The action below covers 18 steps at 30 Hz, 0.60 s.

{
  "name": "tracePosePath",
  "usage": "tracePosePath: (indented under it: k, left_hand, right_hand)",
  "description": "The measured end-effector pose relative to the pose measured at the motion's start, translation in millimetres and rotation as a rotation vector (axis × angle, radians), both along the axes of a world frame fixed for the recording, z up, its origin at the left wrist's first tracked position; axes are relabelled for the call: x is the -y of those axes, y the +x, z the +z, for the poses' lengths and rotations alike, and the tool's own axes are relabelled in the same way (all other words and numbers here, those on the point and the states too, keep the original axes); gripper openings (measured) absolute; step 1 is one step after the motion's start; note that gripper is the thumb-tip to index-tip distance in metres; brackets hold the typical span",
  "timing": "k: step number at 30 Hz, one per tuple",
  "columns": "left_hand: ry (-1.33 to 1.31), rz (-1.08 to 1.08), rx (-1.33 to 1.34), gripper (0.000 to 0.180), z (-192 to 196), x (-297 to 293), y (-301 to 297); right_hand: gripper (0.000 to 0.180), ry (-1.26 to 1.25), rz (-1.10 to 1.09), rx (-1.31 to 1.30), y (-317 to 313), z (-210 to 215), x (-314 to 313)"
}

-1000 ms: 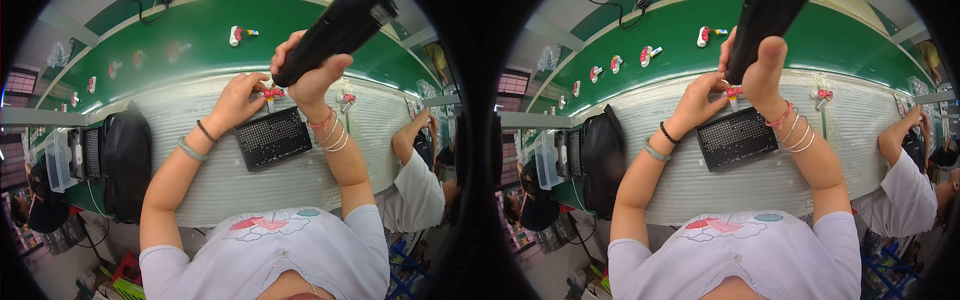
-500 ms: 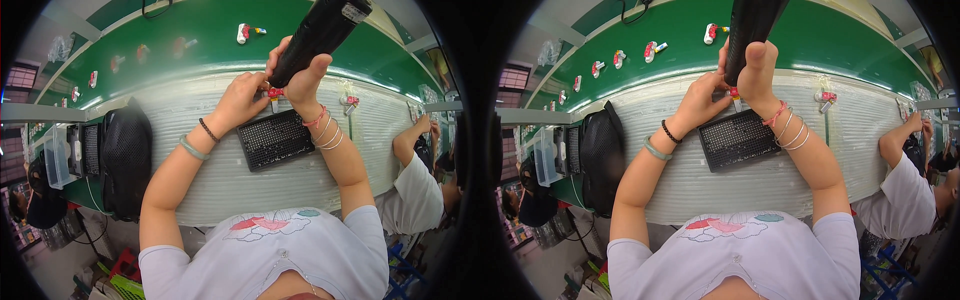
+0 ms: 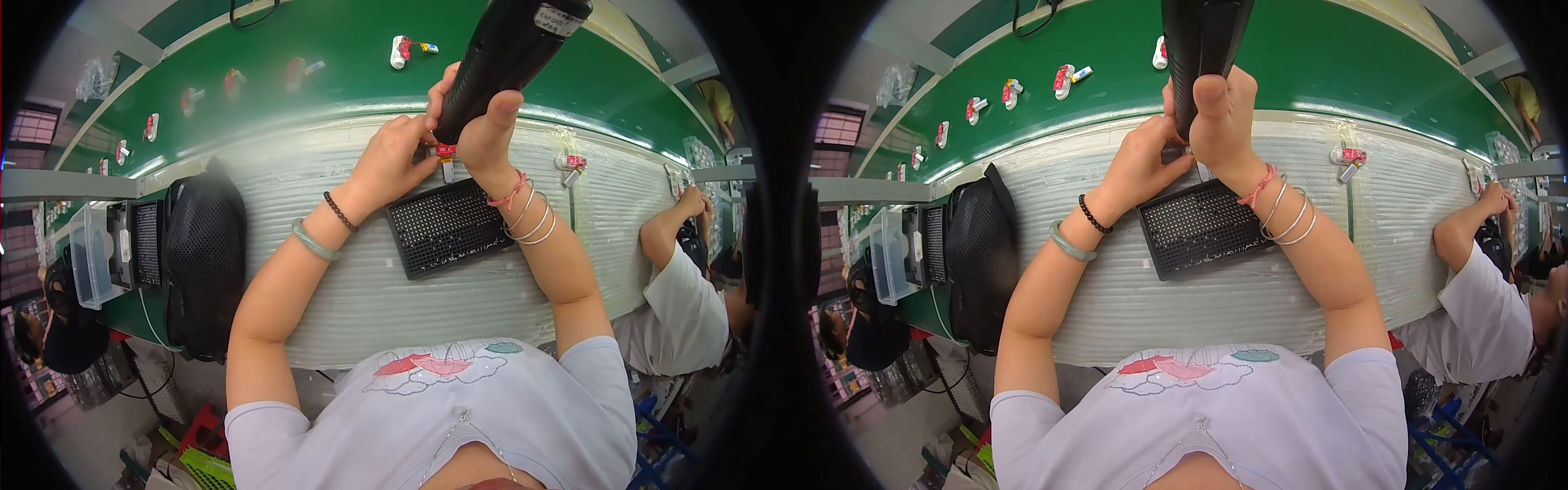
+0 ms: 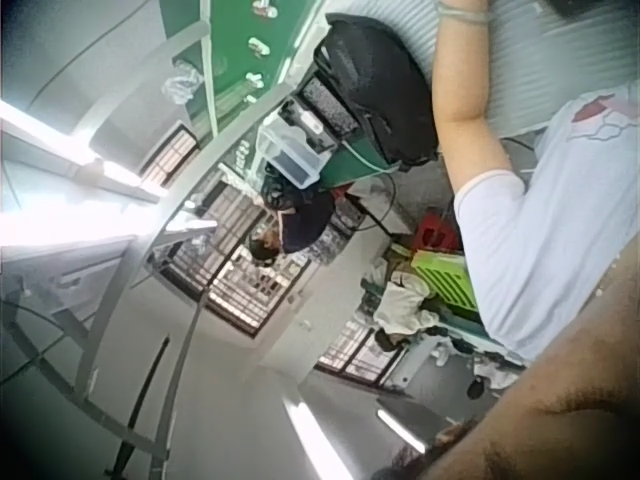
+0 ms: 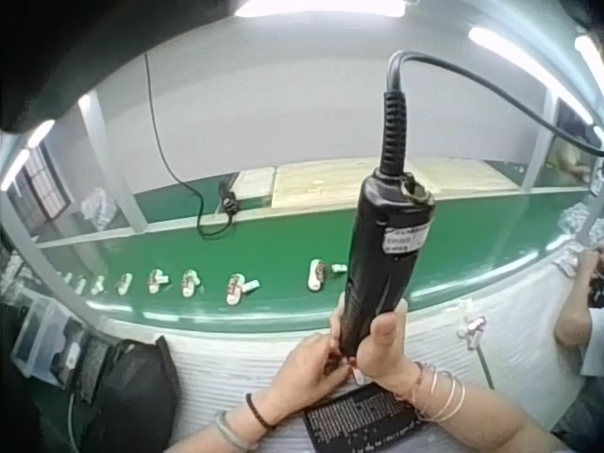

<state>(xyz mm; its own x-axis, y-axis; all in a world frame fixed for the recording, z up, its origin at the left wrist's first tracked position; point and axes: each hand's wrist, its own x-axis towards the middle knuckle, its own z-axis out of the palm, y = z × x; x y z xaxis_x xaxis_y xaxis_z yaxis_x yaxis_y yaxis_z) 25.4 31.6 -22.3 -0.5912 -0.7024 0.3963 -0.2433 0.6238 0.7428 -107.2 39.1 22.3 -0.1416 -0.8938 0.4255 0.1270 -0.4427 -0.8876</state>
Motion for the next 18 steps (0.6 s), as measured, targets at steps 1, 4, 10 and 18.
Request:
tracePosePath:
  k: [1, 4, 10, 18]
  left_hand:
    - [0.013, 0.006, 0.010, 0.027, 0.8, 0.1, -0.8]
    - [0.022, 0.013, 0.017, 0.027, 0.6, 0.7, 0.5]
    - [0.005, 0.022, 0.005, 0.029, -1.0, -0.2, -2.0]
    - [0.094, -0.004, 0.013, 0.022, 9.5, -1.5, 0.2]
  right_hand:
    - [0.077, -0.106, -0.011, 0.022, 0.1, -1.7, 1.0]
    - [0.091, 0.066, -0.006, -0.029, 1.3, 4.0, -5.4]
    - [0.076, -0.096, -0.015, 0.006, 1.0, 0.5, -2.1]
    - [0.091, 0.059, 0.007, -0.013, -20.7, 10.0, -8.4]
